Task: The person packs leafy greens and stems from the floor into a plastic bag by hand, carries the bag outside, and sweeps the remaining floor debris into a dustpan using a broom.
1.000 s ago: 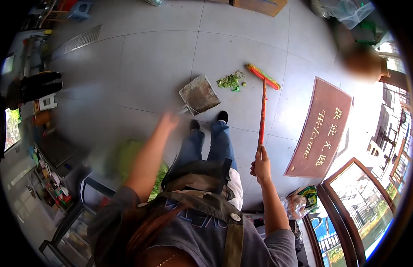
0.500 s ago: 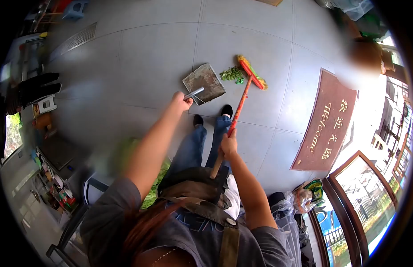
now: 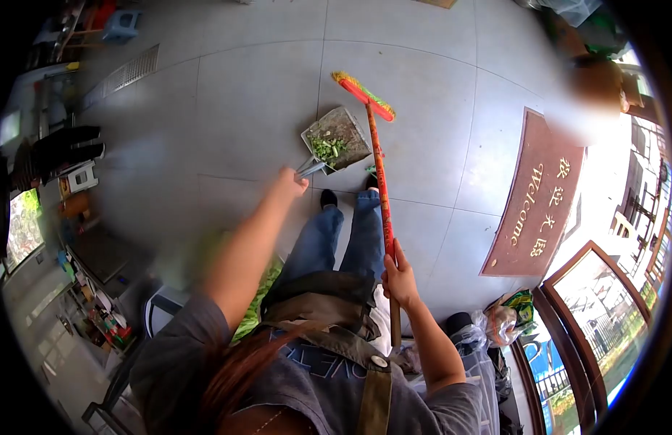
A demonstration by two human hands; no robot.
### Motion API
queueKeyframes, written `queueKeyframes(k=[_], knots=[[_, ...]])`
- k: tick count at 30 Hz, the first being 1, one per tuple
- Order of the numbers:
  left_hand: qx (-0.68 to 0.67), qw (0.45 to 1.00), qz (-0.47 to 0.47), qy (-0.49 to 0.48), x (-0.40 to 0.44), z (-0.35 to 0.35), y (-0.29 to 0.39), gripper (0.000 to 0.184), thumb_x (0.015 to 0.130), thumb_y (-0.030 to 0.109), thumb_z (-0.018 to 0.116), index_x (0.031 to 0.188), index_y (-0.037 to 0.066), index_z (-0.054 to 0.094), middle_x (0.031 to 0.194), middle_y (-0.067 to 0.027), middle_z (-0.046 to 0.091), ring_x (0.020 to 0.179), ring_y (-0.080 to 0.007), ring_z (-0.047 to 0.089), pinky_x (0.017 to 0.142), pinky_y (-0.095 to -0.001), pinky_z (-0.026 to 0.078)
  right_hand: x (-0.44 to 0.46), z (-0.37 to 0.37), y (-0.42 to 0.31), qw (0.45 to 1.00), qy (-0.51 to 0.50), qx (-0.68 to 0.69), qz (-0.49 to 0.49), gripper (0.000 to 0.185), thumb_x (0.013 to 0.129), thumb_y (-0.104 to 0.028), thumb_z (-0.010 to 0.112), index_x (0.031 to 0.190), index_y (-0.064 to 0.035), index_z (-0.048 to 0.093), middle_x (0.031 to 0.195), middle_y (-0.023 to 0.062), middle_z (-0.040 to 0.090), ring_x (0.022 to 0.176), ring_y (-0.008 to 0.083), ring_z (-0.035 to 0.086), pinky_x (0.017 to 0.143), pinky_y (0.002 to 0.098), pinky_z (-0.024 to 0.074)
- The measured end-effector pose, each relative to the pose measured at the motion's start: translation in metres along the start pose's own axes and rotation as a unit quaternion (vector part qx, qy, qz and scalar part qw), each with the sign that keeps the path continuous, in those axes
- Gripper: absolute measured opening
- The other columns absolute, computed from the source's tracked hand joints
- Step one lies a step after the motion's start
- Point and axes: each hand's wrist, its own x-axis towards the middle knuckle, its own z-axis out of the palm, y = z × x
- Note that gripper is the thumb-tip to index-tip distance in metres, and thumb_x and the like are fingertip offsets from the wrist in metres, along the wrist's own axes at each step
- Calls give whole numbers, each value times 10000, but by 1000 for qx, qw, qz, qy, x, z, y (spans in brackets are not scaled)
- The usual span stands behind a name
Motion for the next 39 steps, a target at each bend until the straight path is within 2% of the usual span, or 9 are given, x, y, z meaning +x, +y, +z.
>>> queueKeyframes(k=[8, 12, 15, 22, 26, 28, 32, 35, 39], knots=[[-11, 1000, 3, 22, -15, -34, 4, 111, 841, 165, 324, 794, 68, 352, 662, -103, 393, 444, -155, 325, 381, -257, 331, 77, 48, 19, 999, -41, -22, 26, 534, 906, -247, 423, 1382, -284, 183, 605, 30, 412, 423, 115, 381, 374, 248, 373], [-1, 1000, 1, 18, 2, -41, 9, 110, 846, 166, 321, 794, 75, 355, 667, -98, 394, 443, -158, 325, 382, -262, 328, 33, 18, 44, 946, -220, 210, 112, 516, 919, -268, 404, 1381, -300, 175, 582, -7, 371, 400, 78, 312, 348, 221, 317], [2, 1000, 0, 16, 9, -54, 15, 110, 850, 168, 318, 795, 81, 357, 671, -94, 394, 442, -160, 325, 382, -265, 325, -26, 23, 50, 979, -128, 123, 98, 484, 929, -275, 385, 1372, -311, 193, 562, -27, 345, 397, 57, 289, 344, 206, 279], [97, 994, 48, 9, 36, -92, 26, 100, 839, 155, 347, 807, 70, 388, 677, -98, 420, 447, -168, 355, 377, -282, 320, -32, 29, 86, 961, -59, 270, 25, 442, 938, -272, 365, 1350, -342, 218, 536, -49, 241, 383, 41, 235, 339, 186, 222], [143, 987, 76, 15, 12, -94, 25, 89, 832, 139, 357, 810, 64, 400, 675, -98, 433, 451, -173, 376, 376, -287, 320, 16, 55, 105, 910, -61, 405, 55, 195, 933, -263, 378, 1123, -288, 414, 547, -64, 234, 388, 39, 228, 323, 171, 214], [127, 990, 67, 4, 18, -95, 23, 87, 832, 136, 352, 804, 69, 400, 669, -94, 431, 453, -171, 372, 377, -283, 319, 17, 87, 101, 929, -62, 356, 76, 101, 930, -267, 390, 1022, -272, 432, 552, -64, 240, 387, 39, 231, 317, 170, 219], [93, 994, 52, -15, 39, -96, 29, 86, 831, 129, 341, 792, 79, 399, 657, -86, 428, 455, -167, 363, 378, -275, 317, -1, 77, 111, 883, -212, 407, 100, 304, 925, -244, 394, 1223, -301, 390, 577, -31, 298, 410, 52, 274, 348, 189, 274], [97, 994, 53, -21, 53, -110, 32, 90, 830, 124, 333, 783, 86, 399, 648, -79, 426, 456, -164, 357, 379, -270, 316, -32, 97, 102, 973, -110, 194, 58, 447, 922, -242, 398, 1349, -270, 266, 573, -17, 357, 386, 73, 311, 328, 209, 302], [88, 995, 51, 7, 35, -118, 33, 124, 837, 131, 318, 758, 89, 403, 616, -64, 421, 467, -159, 357, 381, -259, 311, -13, 94, 88, 999, -22, 35, 1, 523, 918, -243, 404, 1389, -234, 176, 595, 4, 398, 409, 91, 365, 349, 228, 355]])
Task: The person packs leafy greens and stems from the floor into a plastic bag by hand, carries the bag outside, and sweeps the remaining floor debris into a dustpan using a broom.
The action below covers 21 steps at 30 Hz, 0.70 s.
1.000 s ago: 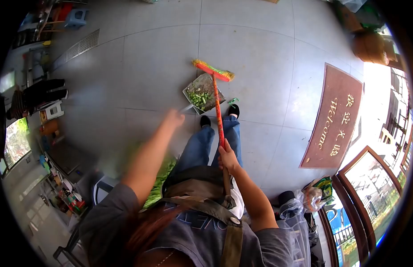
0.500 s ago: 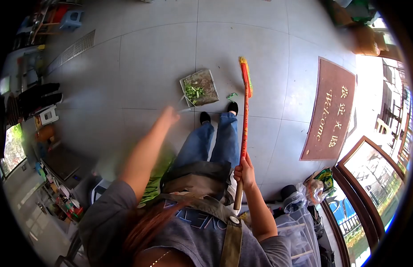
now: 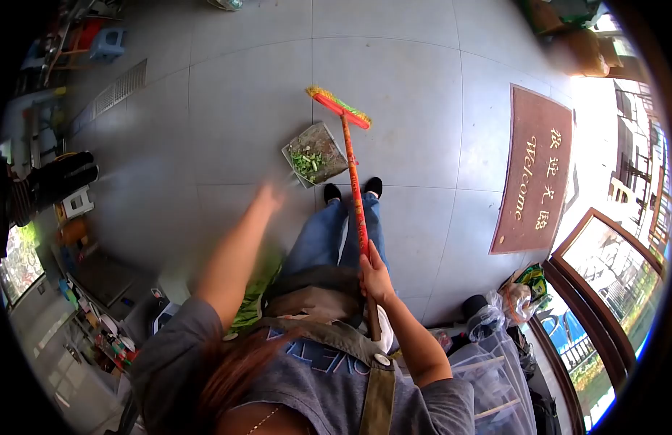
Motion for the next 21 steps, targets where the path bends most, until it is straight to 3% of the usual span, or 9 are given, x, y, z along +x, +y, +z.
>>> queueKeyframes(k=[2, 6, 9, 10, 15, 19, 21], knots=[[-24, 1000, -11, -16, -1, 2, 2, 111, 840, 137, 321, 777, 89, 398, 638, -74, 425, 467, -159, 357, 381, -260, 314, 37, -10, 2, 998, 27, -50, -38, 533, 915, -255, 401, 1390, -247, 160, 611, 22, 408, 424, 102, 379, 366, 247, 376], [-62, 997, -17, -33, 8, 8, 2, 100, 842, 136, 320, 786, 92, 390, 657, -75, 419, 473, -157, 350, 386, -260, 311, 81, 7, 14, 1000, 18, 2, 23, 502, 921, -276, 381, 1372, -346, 171, 585, 13, 373, 384, 112, 339, 352, 240, 345], [-73, 996, -3, -46, 24, 7, 5, 95, 842, 133, 316, 786, 95, 384, 665, -71, 411, 478, -155, 342, 391, -259, 307, 52, -8, 17, 973, -143, 154, 96, 488, 926, -285, 383, 1367, -351, 185, 584, 0, 354, 402, 98, 337, 355, 228, 322], [-78, 996, 4, -53, 32, 3, 4, 94, 842, 132, 315, 786, 96, 382, 668, -70, 409, 480, -154, 340, 392, -259, 306, 40, -18, 18, 963, -176, 178, 106, 487, 926, -276, 398, 1372, -312, 204, 580, -7, 340, 401, 89, 321, 347, 230, 303], [-108, 993, -27, -40, 19, -21, 1, 111, 841, 120, 295, 763, 96, 370, 663, -51, 391, 483, -152, 320, 401, -258, 298, 9, -15, -12, 998, -61, -23, 1, 494, 918, -240, 411, 1377, -233, 228, 590, 9, 383, 412, 100, 364, 354, 249, 345], [-142, 988, -39, -41, 18, -32, -8, 113, 842, 127, 298, 755, 81, 354, 645, -63, 373, 471, -151, 319, 397, -256, 311, 96, -17, -56, 981, -2, -170, -98, 520, 902, -260, 419, 1378, -223, 215, 604, 37, 419, 430, 120, 419, 364, 278, 388], [-187, 981, -38, -21, 8, -24, -3, 115, 844, 135, 306, 753, 78, 349, 637, -66, 365, 468, -149, 320, 397, -253, 318, 124, -5, -75, 982, 1, -172, -75, 519, 898, -272, 415, 1376, -236, 215, 602, 37, 419, 429, 123, 422, 365, 281, 391]])
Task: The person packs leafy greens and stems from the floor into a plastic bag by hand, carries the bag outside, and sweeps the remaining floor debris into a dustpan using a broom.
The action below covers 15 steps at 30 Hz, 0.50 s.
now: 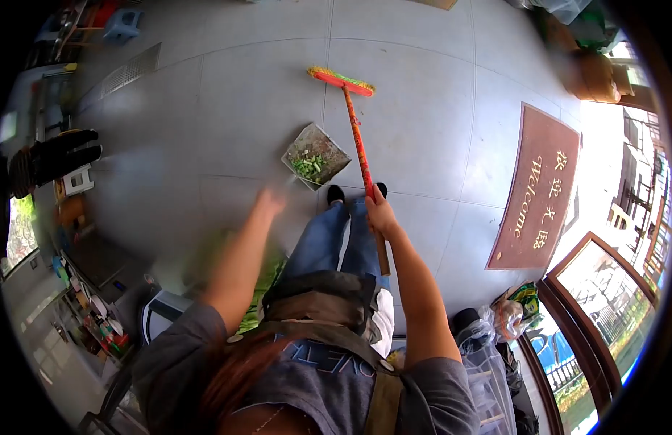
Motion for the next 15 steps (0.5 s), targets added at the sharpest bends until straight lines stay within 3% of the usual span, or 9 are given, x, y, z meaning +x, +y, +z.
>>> queueKeyframes(k=[4, 6, 8, 12, 15], knots=[[63, 997, 4, -44, 75, -8, 7, 119, 852, 149, 327, 759, 77, 348, 633, -62, 353, 473, -150, 326, 401, -249, 325, -18, 37, 39, 999, -27, -16, 40, 503, 902, -278, 398, 1372, -250, 221, 603, 28, 416, 427, 121, 412, 362, 278, 384], [4, 1000, -11, -29, 51, 3, 7, 112, 853, 151, 335, 772, 77, 354, 638, -61, 355, 477, -151, 329, 406, -250, 327, -54, 18, 59, 966, -158, 174, 110, 503, 903, -265, 404, 1373, -240, 226, 595, 15, 404, 408, 113, 385, 354, 272, 368], [-23, 999, -8, -24, 29, 19, 10, 104, 854, 154, 343, 783, 81, 362, 648, -60, 364, 481, -152, 332, 409, -254, 329, -98, -2, 60, 949, -190, 211, 137, 506, 908, -260, 399, 1379, -244, 214, 592, 8, 394, 400, 105, 368, 347, 262, 354], [-22, 1000, 6, 14, 5, 15, 5, 92, 855, 164, 359, 790, 102, 379, 674, -57, 390, 488, -151, 336, 411, -264, 327, -111, -5, 52, 990, -111, 57, 58, 510, 911, -272, 392, 1383, -246, 202, 595, 9, 397, 406, 104, 375, 344, 254, 351], [-54, 998, 12, 22, -6, 23, 1, 91, 851, 163, 363, 782, 105, 374, 674, -53, 387, 493, -149, 334, 410, -264, 321, -54, -15, -2, 995, -66, -79, 14, 515, 906, -289, 399, 1381, -254, 200, 597, 9, 398, 412, 104, 376, 352, 247, 353]])
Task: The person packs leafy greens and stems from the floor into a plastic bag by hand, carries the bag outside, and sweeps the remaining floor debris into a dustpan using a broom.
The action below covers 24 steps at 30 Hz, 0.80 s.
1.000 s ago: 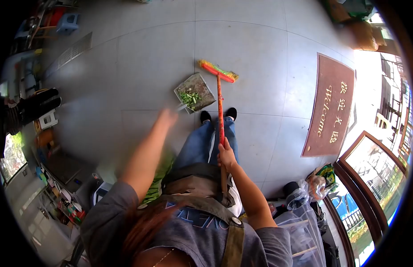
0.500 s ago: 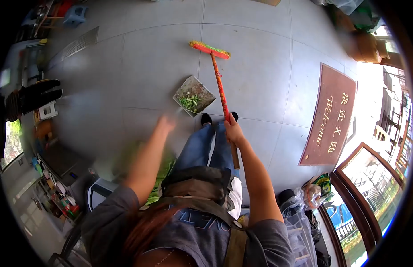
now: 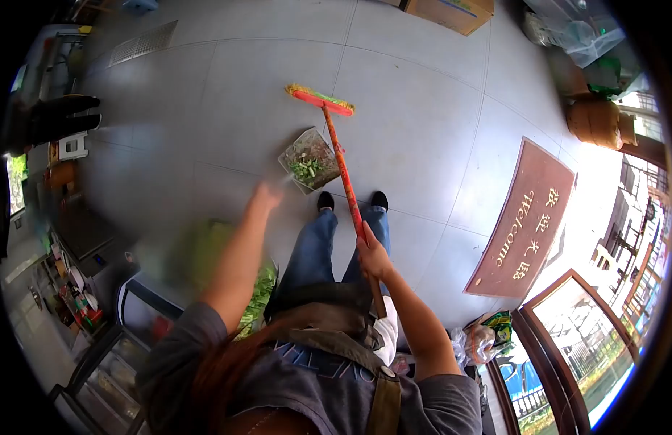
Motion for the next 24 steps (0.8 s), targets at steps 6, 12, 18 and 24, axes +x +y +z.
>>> queueKeyframes(k=[6, 12, 18, 24], knots=[[-66, 998, 12, -1, -10, 2, 2, 102, 842, 151, 359, 755, 100, 347, 655, -46, 362, 500, -148, 326, 410, -257, 307, 39, -33, -1, 976, -133, 136, 107, 465, 913, -301, 397, 1348, -314, 234, 580, -3, 363, 414, 84, 340, 380, 236, 344], [-101, 995, -13, 7, -6, -47, -28, 114, 835, 124, 361, 729, 97, 330, 642, -50, 356, 491, -153, 321, 412, -269, 301, -55, -126, 27, 975, -162, 95, 117, 484, 922, -284, 409, 1371, -277, 227, 548, -9, 362, 379, 84, 328, 341, 223, 324], [-111, 993, 6, 44, -51, -134, -110, 130, 835, 129, 402, 722, 81, 356, 636, -67, 402, 465, -164, 339, 412, -296, 319, -49, -166, -14, 991, -12, -121, 63, 499, 918, -273, 417, 1375, -283, 218, 557, 13, 407, 390, 97, 371, 338, 251, 359], [-208, 974, -40, 84, -48, -244, -153, 123, 830, 120, 395, 721, 69, 374, 627, -72, 415, 469, -169, 359, 424, -302, 339, 28, -146, -64, 971, 47, -231, -50, 504, 910, -278, 401, 1377, -231, 217, 593, 21, 430, 408, 107, 399, 345, 257, 396]])
